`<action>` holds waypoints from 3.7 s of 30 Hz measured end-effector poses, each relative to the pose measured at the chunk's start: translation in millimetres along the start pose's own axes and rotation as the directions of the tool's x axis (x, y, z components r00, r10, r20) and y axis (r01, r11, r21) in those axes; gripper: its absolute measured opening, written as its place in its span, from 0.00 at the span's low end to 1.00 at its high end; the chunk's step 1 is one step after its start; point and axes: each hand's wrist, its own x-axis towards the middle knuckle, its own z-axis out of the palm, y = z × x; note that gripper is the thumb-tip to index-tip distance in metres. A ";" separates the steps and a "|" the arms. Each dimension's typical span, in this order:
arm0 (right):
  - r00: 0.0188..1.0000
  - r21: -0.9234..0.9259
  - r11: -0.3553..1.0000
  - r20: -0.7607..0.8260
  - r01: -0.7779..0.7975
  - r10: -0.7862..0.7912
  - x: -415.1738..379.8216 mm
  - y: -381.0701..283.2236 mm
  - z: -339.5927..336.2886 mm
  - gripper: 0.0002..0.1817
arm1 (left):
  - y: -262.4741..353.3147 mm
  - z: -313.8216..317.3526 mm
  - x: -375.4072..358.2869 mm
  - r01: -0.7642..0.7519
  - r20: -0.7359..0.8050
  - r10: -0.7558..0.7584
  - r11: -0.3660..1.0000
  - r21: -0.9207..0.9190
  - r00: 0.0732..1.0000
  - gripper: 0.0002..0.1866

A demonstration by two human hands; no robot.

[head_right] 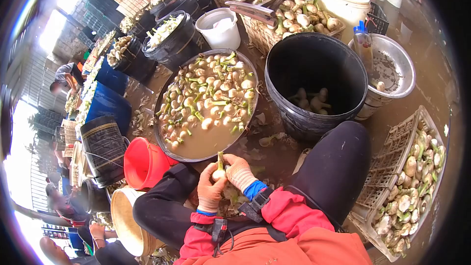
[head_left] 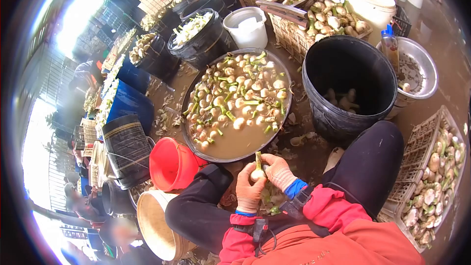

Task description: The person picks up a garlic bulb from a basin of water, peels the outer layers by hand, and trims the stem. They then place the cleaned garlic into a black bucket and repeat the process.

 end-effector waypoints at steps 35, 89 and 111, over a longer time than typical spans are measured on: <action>0.979 0.528 0.840 0.203 -0.126 0.019 -4.0 5.2 -2.4 0.19 | 14.2 -2.9 -6.9 0.279 0.020 -0.323 0.781 -0.559 0.946 0.37; 0.992 0.250 0.964 0.056 0.092 -0.109 -5.3 -0.5 0.4 0.15 | -22.1 -17.0 1.9 0.259 0.060 -0.273 0.788 -0.559 0.960 0.24; 0.954 -0.531 0.839 0.176 -0.116 0.243 6.5 10.2 -20.2 0.20 | 74.2 -68.9 12.8 -0.313 -0.324 0.012 0.297 -0.902 0.946 0.20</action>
